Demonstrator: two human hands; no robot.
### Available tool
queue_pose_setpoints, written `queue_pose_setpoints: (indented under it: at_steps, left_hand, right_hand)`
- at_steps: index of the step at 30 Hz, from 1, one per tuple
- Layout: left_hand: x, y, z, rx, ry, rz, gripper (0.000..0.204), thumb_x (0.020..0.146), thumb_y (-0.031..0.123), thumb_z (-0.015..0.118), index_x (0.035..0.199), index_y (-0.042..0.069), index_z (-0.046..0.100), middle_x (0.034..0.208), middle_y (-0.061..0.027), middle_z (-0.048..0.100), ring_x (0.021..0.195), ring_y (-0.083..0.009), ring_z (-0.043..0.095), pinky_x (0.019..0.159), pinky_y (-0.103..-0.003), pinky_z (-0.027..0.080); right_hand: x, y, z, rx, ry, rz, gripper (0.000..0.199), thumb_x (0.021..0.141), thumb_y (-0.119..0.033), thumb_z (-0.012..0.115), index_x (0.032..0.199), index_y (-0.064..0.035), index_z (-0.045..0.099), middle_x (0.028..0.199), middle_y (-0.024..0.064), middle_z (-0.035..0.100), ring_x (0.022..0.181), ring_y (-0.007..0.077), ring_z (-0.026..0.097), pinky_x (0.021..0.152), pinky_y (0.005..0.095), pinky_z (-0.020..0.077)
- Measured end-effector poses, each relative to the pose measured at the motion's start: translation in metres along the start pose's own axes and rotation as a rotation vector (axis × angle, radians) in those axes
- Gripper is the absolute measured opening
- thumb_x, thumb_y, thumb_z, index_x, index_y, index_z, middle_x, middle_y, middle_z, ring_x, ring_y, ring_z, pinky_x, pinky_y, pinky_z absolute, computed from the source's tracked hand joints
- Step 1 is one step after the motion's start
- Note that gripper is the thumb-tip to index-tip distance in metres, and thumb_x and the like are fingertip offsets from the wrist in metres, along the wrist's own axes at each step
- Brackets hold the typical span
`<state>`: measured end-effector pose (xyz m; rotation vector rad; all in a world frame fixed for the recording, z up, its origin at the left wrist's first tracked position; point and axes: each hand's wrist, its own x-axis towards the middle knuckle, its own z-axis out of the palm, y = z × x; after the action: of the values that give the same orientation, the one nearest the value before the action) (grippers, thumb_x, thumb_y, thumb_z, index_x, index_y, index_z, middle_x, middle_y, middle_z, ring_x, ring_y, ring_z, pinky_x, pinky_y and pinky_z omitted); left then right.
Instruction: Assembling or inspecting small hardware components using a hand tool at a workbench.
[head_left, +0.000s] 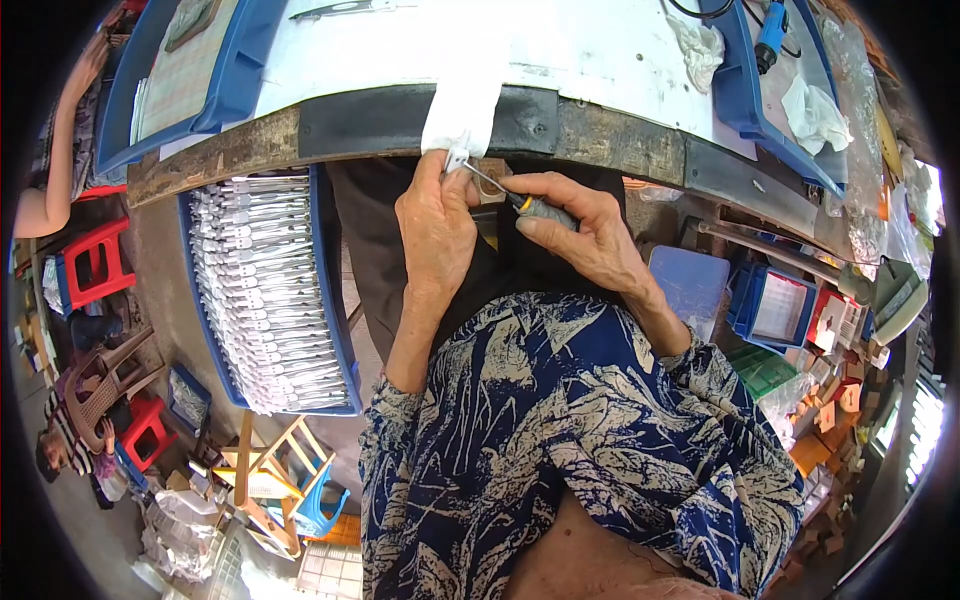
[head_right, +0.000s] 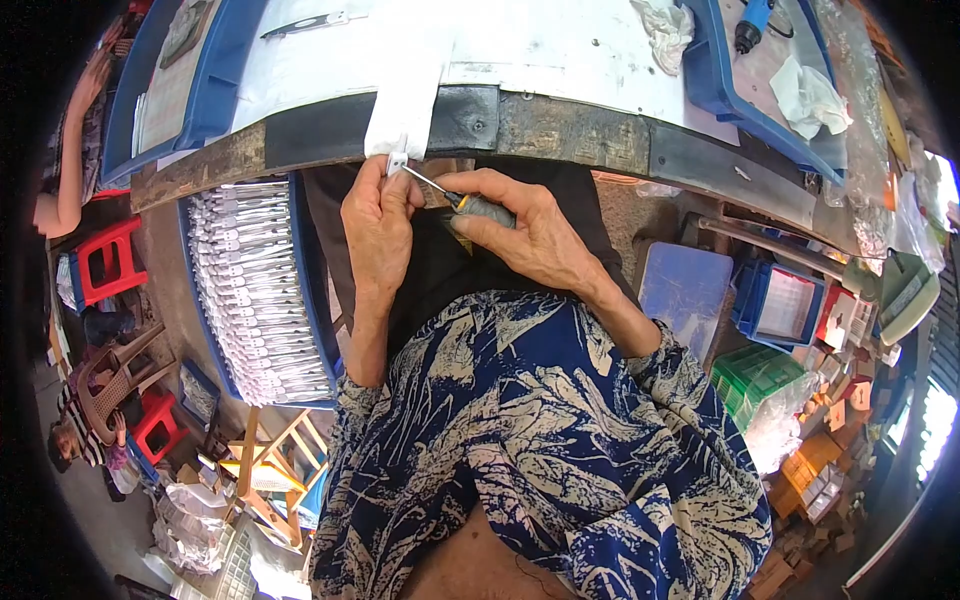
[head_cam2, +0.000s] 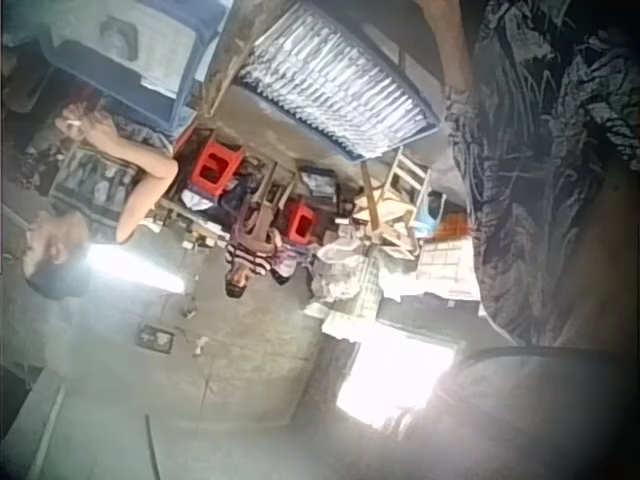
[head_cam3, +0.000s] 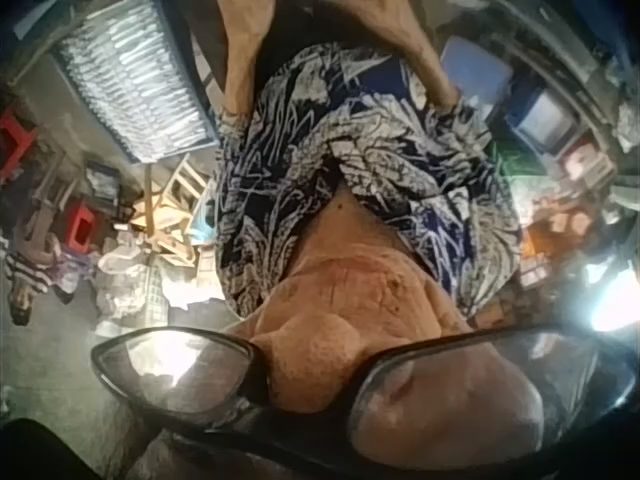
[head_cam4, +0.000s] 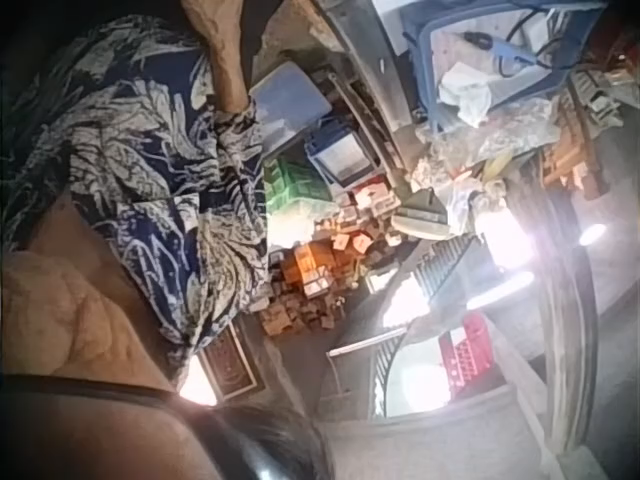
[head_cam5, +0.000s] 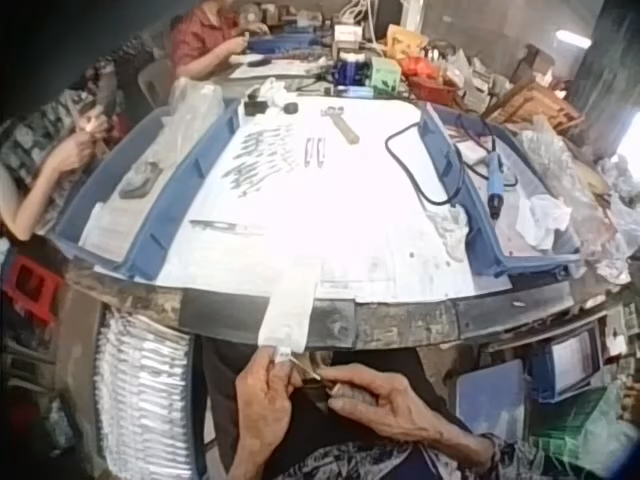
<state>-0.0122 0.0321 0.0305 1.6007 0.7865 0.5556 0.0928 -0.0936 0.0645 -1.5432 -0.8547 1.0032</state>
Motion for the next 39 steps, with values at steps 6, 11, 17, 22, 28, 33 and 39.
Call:
queue_pose_setpoints:
  at_steps: [6, 11, 17, 22, 28, 33, 39]
  left_hand:
    - [-0.001, 0.001, 0.003, 0.096, 0.047, 0.057, 0.012, 0.088, 0.004, 0.045, 0.091, -0.003, 0.055, 0.063, 0.0000, 0.048, 0.056, -0.0062, 0.042, 0.051, -0.020, 0.036]
    - [-0.003, -0.002, 0.004, 0.187, 0.083, 0.112, 0.012, 0.088, 0.005, 0.046, 0.091, -0.003, 0.055, 0.061, -0.0020, 0.049, 0.055, -0.0072, 0.043, 0.050, -0.022, 0.038]
    - [-0.002, -0.007, 0.008, 0.328, 0.144, 0.226, 0.012, 0.087, 0.005, 0.049, 0.094, -0.003, 0.055, 0.062, -0.0101, 0.054, 0.052, -0.0142, 0.052, 0.048, -0.027, 0.041]
    - [-0.002, -0.004, 0.006, 0.433, 0.178, 0.327, 0.015, 0.085, 0.004, 0.049, 0.097, -0.004, 0.053, 0.070, -0.0193, 0.059, 0.057, -0.0279, 0.060, 0.050, -0.033, 0.045]
    - [0.000, -0.001, 0.007, 0.419, 0.166, 0.338, 0.015, 0.085, 0.003, 0.050, 0.097, -0.004, 0.053, 0.070, -0.0201, 0.057, 0.057, -0.0290, 0.060, 0.050, -0.033, 0.045]
    - [0.000, -0.006, 0.007, 0.434, 0.160, 0.362, 0.014, 0.085, 0.003, 0.050, 0.096, -0.005, 0.053, 0.070, -0.0200, 0.057, 0.058, -0.0297, 0.060, 0.049, -0.033, 0.045]
    - [0.003, -0.009, 0.007, 0.473, 0.147, 0.429, 0.015, 0.085, 0.003, 0.051, 0.097, -0.006, 0.052, 0.069, -0.0201, 0.056, 0.057, -0.0319, 0.059, 0.049, -0.034, 0.045]
  right_hand:
    - [0.000, -0.002, -0.002, -0.055, 0.012, -0.012, 0.031, 0.083, -0.009, 0.057, 0.113, -0.0025, 0.054, 0.090, 0.0038, 0.058, 0.073, 0.0096, 0.053, 0.066, 0.0242, 0.0440]
    - [0.000, -0.006, -0.001, -0.082, 0.005, 0.007, 0.030, 0.083, -0.010, 0.056, 0.112, -0.0013, 0.054, 0.087, 0.0057, 0.058, 0.072, 0.0108, 0.053, 0.064, 0.0259, 0.0445]
    - [0.003, -0.010, -0.005, -0.254, 0.007, -0.089, 0.031, 0.081, -0.009, 0.056, 0.111, -0.0009, 0.053, 0.086, 0.0120, 0.059, 0.068, 0.0187, 0.057, 0.059, 0.0302, 0.0453]
    - [0.002, -0.021, -0.003, -0.679, -0.005, -0.240, 0.034, 0.076, -0.005, 0.058, 0.110, -0.0042, 0.052, 0.075, 0.0106, 0.051, 0.060, 0.0255, 0.054, 0.050, 0.0354, 0.0421]
    - [0.002, -0.019, 0.001, -1.148, 0.029, -0.462, 0.050, 0.065, -0.005, 0.058, 0.114, -0.0032, 0.050, 0.075, 0.0072, 0.041, 0.059, 0.0194, 0.049, 0.047, 0.0308, 0.0405]
    - [0.004, -0.009, -0.001, -1.107, -0.010, -0.477, 0.053, 0.063, -0.004, 0.057, 0.115, -0.0010, 0.050, 0.075, 0.0080, 0.041, 0.058, 0.0192, 0.049, 0.046, 0.0298, 0.0409]
    - [0.006, -0.009, -0.003, -1.030, -0.072, -0.420, 0.052, 0.064, 0.000, 0.058, 0.115, -0.0005, 0.050, 0.071, 0.0094, 0.040, 0.051, 0.0199, 0.051, 0.040, 0.0317, 0.0393]
